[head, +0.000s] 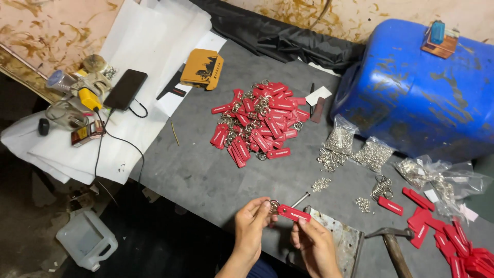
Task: Assembling red leather tags by inserting rivets and hammering them on a metal block
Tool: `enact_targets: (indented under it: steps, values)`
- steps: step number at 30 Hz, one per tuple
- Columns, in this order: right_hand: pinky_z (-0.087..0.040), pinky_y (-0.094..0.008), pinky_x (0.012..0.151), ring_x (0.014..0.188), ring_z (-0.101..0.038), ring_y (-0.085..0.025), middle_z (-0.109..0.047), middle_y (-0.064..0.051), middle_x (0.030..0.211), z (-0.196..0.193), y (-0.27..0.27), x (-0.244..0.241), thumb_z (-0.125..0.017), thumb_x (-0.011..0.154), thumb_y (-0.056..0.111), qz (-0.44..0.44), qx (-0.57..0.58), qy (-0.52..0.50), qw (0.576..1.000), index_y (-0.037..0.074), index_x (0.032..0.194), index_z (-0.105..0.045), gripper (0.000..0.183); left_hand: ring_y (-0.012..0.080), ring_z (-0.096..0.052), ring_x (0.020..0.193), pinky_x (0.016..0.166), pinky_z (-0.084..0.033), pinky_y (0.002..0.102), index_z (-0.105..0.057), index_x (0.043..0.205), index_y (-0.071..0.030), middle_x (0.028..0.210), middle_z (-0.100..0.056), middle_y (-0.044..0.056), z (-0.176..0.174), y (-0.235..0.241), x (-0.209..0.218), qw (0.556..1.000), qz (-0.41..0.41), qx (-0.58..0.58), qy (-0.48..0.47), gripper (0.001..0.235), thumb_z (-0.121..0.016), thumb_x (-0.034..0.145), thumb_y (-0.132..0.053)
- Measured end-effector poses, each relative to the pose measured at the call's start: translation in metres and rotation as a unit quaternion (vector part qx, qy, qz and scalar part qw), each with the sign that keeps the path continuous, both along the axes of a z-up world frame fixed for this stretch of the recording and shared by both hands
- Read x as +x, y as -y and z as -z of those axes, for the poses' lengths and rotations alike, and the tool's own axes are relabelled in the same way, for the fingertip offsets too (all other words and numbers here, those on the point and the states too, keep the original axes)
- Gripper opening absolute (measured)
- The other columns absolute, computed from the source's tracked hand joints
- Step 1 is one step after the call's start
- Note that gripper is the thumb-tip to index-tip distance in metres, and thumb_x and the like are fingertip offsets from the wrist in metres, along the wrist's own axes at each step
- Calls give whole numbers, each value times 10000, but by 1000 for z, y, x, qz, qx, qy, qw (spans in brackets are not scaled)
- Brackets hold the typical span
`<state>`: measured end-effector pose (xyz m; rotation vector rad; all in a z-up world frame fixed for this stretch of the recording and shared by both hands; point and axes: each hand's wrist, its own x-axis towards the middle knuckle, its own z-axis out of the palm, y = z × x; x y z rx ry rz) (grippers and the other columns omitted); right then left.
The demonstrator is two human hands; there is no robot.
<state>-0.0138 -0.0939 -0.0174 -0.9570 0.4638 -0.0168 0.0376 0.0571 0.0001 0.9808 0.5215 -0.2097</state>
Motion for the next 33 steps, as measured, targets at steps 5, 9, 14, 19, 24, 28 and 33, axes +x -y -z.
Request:
enact_targets:
  steps: [5, 9, 14, 19, 24, 28, 33]
  values:
    - [-319, -281, 450, 459, -467, -191, -402, -60, 562, -30, -41, 81, -637, 935, 93, -5, -91, 21, 996, 5, 680, -515, 297, 216, -755, 741, 673, -637, 306, -728, 1129, 40, 924, -786, 154, 5, -30, 81, 981, -6, 123, 152, 257, -684, 941, -131]
    - [-401, -287, 498, 519, -575, -205, -634, -169, 678, -25, -66, 160, -571, 1006, 181, -33, -210, 30, 977, -38, 919, -719, 278, 393, -703, 1116, 960, -555, 521, -580, 1445, -79, 1151, -747, 227, -30, -66, 160, 866, 18, 460, 198, 468, -562, 1032, -298]
    - [-514, -376, 717, 668, -660, -261, -688, -147, 661, -20, -47, 147, -665, 887, 165, -42, -406, -45, 912, 35, 1179, -765, 336, 375, -693, 1123, 985, -532, 495, -610, 1385, -54, 1174, -744, 200, -19, -89, 147, 820, 25, 539, 189, 460, -585, 1003, -309]
    - [-451, -239, 678, 644, -537, -74, -660, 48, 690, -37, -21, 84, -669, 910, 231, -77, -432, -97, 893, 150, 1068, -830, 239, 275, -726, 976, 912, -518, 393, -725, 1129, -95, 1001, -795, 64, 5, -81, 90, 800, 53, 536, 267, 240, -600, 937, -167]
    - [-511, -271, 901, 938, -755, -113, -838, 36, 997, -26, 11, 29, -678, 902, 218, -36, -545, -28, 837, 158, 993, -818, 177, 268, -639, 918, 808, -488, 407, -739, 1020, -84, 1002, -768, 21, -3, -52, 40, 684, 192, 584, 393, 148, -663, 899, -123]
    - [-524, -278, 892, 926, -749, -145, -810, -2, 951, -24, 13, -3, -659, 918, 165, -16, -564, 26, 826, 111, 972, -795, 156, 245, -608, 953, 752, -459, 411, -751, 1116, -168, 1030, -722, -21, 5, -28, 17, 634, 244, 607, 413, 231, -661, 906, -200]
    - [-536, -300, 861, 905, -732, -179, -784, -43, 933, -26, 9, -30, -629, 943, 142, -28, -571, 81, 816, 96, 972, -783, 163, 282, -602, 953, 802, -495, 414, -694, 1103, -105, 1091, -672, 40, 26, -14, -3, 603, 249, 645, 398, 278, -776, 838, -136]
